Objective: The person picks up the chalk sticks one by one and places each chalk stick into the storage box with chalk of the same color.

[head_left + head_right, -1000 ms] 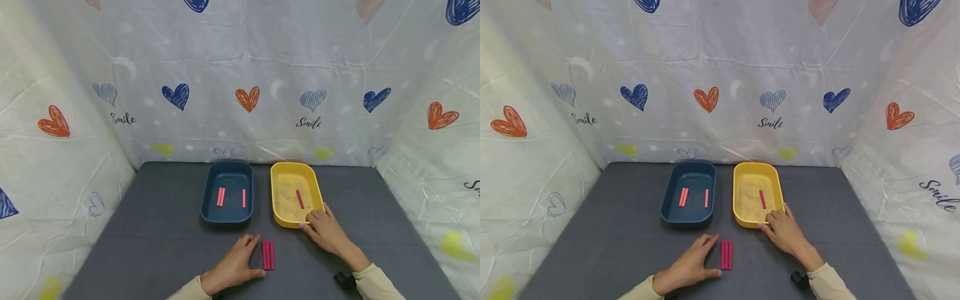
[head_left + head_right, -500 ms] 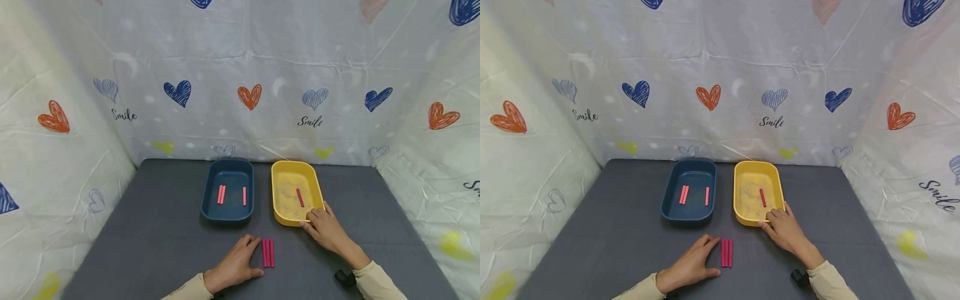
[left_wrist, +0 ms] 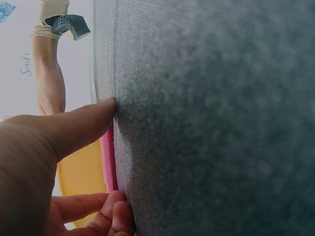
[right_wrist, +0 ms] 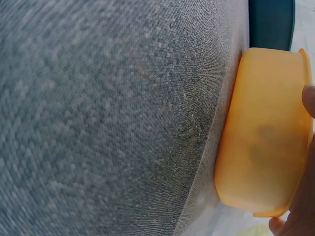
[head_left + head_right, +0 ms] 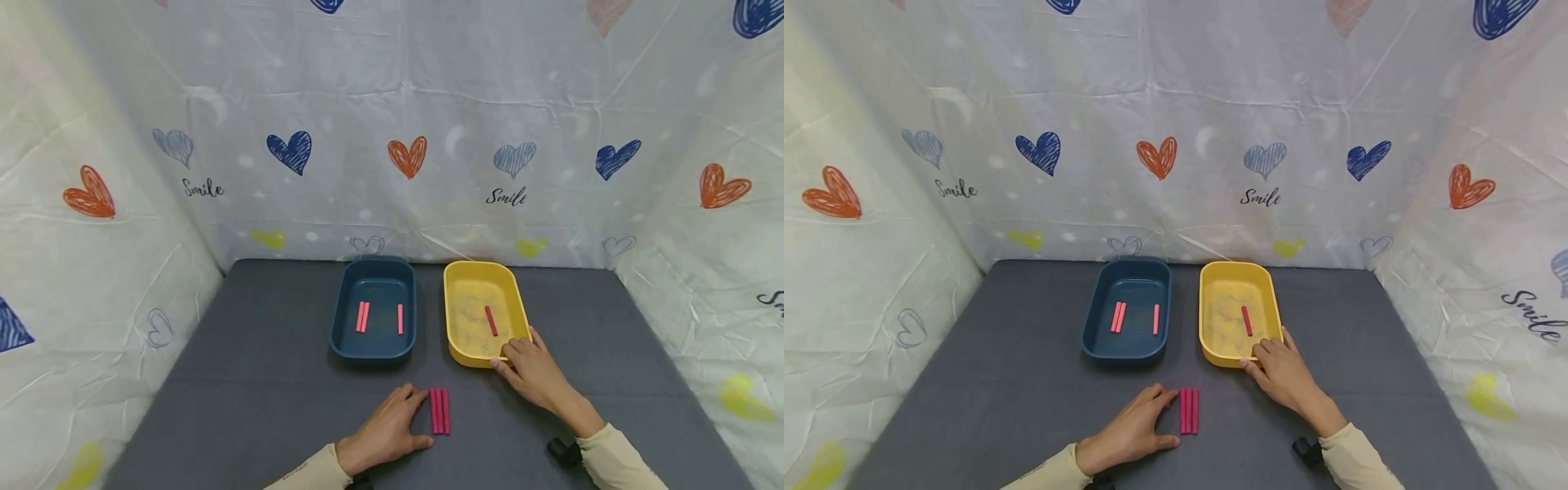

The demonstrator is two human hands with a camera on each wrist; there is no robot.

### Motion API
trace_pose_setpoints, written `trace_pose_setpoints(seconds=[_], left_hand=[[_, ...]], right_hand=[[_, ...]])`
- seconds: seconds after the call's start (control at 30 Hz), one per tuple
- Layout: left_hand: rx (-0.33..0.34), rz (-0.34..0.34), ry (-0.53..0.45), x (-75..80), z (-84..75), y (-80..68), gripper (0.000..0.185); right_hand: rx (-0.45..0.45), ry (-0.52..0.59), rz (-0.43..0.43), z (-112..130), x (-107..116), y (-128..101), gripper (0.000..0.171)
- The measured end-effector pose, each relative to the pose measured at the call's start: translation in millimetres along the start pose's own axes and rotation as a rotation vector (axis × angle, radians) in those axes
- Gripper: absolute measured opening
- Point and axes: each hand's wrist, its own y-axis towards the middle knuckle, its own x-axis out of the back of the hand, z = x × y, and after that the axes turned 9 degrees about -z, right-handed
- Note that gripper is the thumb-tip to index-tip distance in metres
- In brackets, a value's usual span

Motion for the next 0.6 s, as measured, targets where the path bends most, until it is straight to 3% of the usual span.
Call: trace_pose_setpoints(seconds=[0.23, 0.6], left_hand=[[0.004, 0.018, 0.068, -4.2, -1.0, 3.1, 0.079], [0.046, 0.063, 0.075, -1.1, -2.6, 12.3, 0.085]], right_hand=[[0.001, -0.001, -0.003, 0.8, -0.2, -0.4, 0.022], [-0.01, 0.013, 0.01, 0.8, 0.5, 0.4, 0.023]])
